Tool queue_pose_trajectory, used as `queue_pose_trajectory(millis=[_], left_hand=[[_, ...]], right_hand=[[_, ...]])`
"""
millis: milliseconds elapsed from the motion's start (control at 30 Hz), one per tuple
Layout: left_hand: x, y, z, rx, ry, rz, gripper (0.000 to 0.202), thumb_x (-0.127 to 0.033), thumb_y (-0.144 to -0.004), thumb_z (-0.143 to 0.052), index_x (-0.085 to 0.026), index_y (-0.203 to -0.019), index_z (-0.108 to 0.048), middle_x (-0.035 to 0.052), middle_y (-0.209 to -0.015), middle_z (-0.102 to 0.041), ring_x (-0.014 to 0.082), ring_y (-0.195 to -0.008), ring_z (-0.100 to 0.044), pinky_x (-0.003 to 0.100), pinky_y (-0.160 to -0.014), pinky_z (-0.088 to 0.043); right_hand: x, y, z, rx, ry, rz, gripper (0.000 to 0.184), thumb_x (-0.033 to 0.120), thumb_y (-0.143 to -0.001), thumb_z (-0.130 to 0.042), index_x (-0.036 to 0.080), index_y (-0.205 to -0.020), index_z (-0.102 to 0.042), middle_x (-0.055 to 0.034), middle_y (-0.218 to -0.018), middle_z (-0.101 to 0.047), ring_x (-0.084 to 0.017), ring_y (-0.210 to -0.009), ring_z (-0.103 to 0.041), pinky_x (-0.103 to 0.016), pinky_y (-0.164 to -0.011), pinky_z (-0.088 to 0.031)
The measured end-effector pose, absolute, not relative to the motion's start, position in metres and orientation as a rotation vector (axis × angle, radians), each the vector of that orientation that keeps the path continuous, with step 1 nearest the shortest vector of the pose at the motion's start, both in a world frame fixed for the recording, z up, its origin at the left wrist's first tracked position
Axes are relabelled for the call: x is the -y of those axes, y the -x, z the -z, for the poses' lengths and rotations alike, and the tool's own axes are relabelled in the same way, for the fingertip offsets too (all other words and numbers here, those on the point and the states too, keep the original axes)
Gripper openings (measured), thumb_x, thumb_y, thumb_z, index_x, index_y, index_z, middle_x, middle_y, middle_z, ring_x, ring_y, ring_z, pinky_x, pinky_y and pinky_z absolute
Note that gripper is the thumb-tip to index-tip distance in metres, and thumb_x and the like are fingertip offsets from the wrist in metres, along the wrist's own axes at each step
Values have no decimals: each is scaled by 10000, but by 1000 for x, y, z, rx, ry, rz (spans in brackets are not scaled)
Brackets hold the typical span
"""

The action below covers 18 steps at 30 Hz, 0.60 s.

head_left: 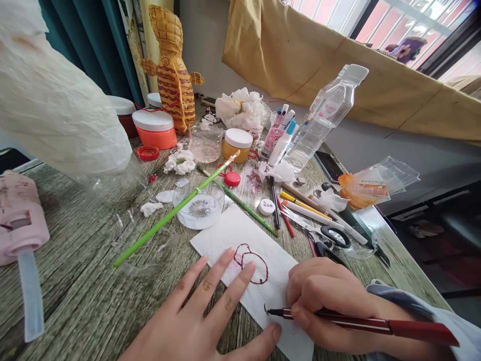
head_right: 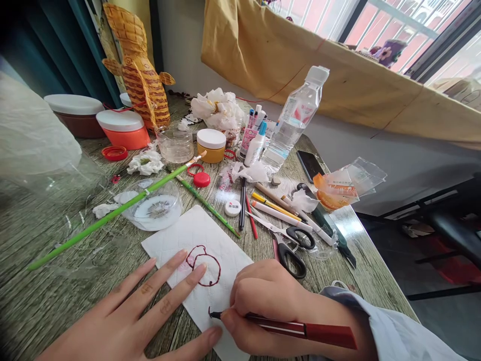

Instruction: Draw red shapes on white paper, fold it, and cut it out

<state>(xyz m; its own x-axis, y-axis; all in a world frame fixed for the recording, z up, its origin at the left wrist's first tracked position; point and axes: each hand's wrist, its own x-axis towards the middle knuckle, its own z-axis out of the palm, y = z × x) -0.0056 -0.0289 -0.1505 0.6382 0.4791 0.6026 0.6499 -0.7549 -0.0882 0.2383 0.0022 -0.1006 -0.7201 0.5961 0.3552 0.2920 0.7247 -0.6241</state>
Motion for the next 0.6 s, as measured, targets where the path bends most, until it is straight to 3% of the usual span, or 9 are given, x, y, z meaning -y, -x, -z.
queue_pose_trajectory(millis=[133, 300, 600], left_hand=[[26, 3, 145, 934, 2570, 803, 429, -445, -890, -629, -406, -1309, -550, 28, -1412, -598, 274, -1269, -566, 493, -1057, -442], [25, 2, 144, 945, 2570, 801, 418, -433, -880, -645, -398, -1289, -565, 26, -1409, -602, 274, -1274, -564, 495, -1059, -447], [30, 6, 155, 934, 2587, 810, 429, -449, -913, -585, -534, -1326, -510, 42, -1348, -625, 357, -1320, -510, 531, -1035, -414]], right_hand=[[-3, -235, 94, 2422, 735, -639, 352, 230, -989, -439, 237, -652, -337, 41, -555, -525, -87, -508, -487, -206, -491, -380], [-3, -230, 85, 2435, 786, -526, 371, 210, -986, -428, 231, -627, -339, 35, -544, -540, -82, -504, -503, -191, -490, -406], [-3, -240, 94, 2454, 761, -611, 298, 218, -1007, -411, 232, -709, -415, 26, -632, -533, -100, -561, -493, -209, -544, -410]])
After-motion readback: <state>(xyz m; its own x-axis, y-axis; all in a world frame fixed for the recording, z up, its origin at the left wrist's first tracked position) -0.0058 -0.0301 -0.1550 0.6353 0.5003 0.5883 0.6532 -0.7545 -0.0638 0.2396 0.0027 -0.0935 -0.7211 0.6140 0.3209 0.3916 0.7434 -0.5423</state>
